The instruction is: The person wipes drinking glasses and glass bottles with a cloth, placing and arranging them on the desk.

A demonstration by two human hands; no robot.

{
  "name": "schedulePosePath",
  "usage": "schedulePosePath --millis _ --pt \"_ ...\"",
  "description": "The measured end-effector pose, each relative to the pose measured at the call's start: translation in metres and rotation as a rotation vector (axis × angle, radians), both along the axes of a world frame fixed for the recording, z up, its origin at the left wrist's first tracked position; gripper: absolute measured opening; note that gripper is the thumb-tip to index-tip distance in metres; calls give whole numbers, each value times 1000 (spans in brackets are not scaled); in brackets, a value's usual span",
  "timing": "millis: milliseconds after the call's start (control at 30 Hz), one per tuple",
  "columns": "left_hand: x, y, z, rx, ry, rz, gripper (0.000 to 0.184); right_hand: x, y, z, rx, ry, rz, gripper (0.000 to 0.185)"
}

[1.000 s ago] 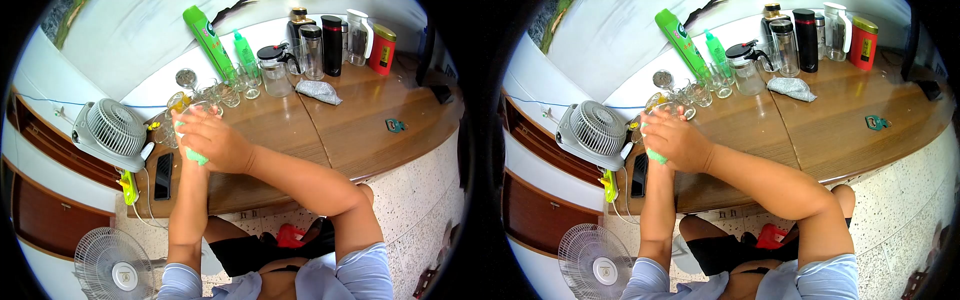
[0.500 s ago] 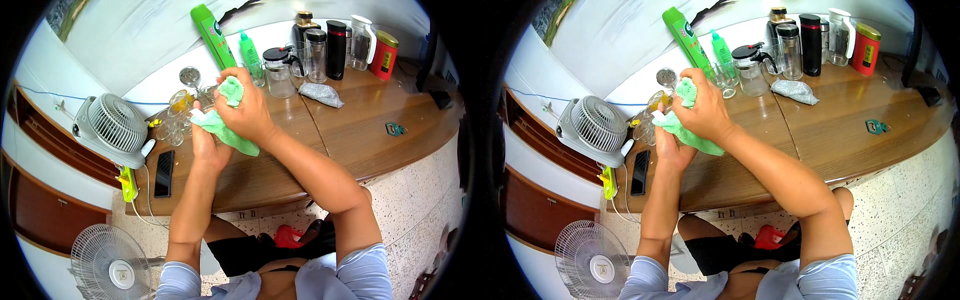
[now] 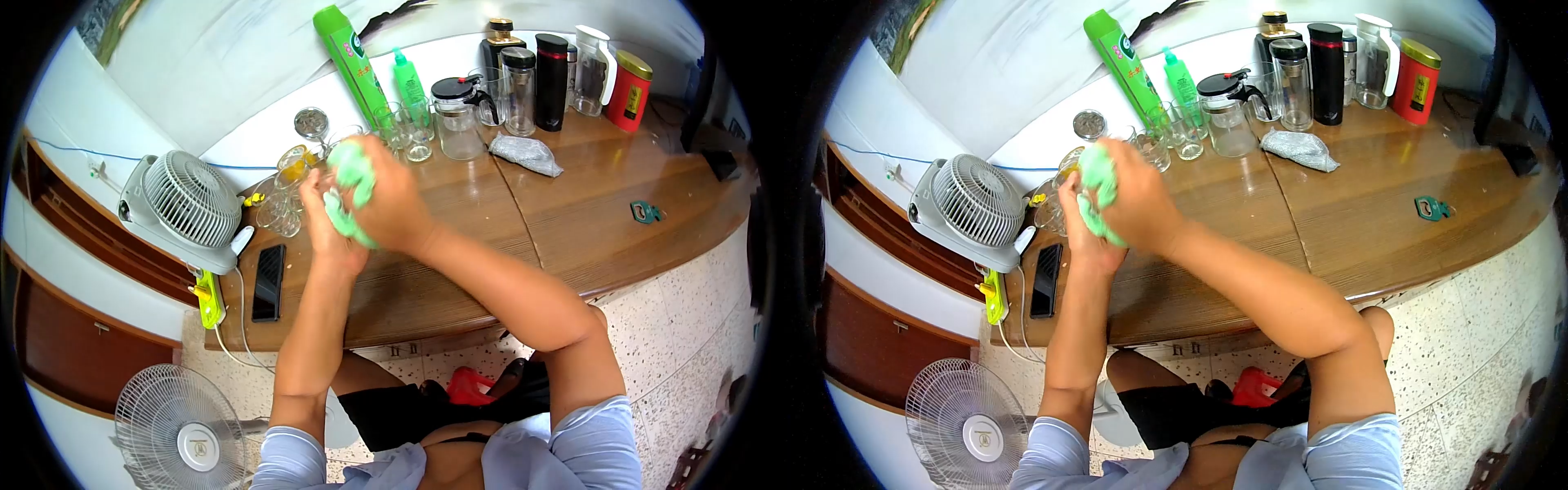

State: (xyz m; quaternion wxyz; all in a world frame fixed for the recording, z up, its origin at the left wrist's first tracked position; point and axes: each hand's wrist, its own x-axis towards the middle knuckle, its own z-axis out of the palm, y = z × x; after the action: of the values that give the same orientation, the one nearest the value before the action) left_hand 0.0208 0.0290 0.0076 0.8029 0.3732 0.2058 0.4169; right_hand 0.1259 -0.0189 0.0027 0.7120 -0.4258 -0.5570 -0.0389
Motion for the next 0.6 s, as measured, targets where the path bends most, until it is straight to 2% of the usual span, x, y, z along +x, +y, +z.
schedulePosePath --millis 67,100,200,300,400,433,533,567,600 --pt "5 -5 -4 -21 119 22 59 15 -4 18 -246 358 188 35" --pt "12 -26 8 -85 119 56 59 23 3 16 -75 147 16 28" --pt "9 -22 7 -109 92 -55 57 22 5 5 21 69 -41 28" --pt "5 -17 13 -98 -68 -44 60 18 5 2 -40 79 -5 34" --pt "-8 11 8 -45 -127 89 66 7 10 -24 23 -126 54 49" --pt "-13 26 -1 99 -51 142 68 1 8 -23 127 -241 31 63" --pt "-20 39 -9 20 -168 -23 60 -21 -8 -18 103 -362 -47 66" --pt "-17 34 -12 67 -254 -140 59 -17 -5 -18 87 -358 -51 62" --pt "-8 19 -6 83 -142 -10 59 -10 -2 -16 100 -316 -28 62"
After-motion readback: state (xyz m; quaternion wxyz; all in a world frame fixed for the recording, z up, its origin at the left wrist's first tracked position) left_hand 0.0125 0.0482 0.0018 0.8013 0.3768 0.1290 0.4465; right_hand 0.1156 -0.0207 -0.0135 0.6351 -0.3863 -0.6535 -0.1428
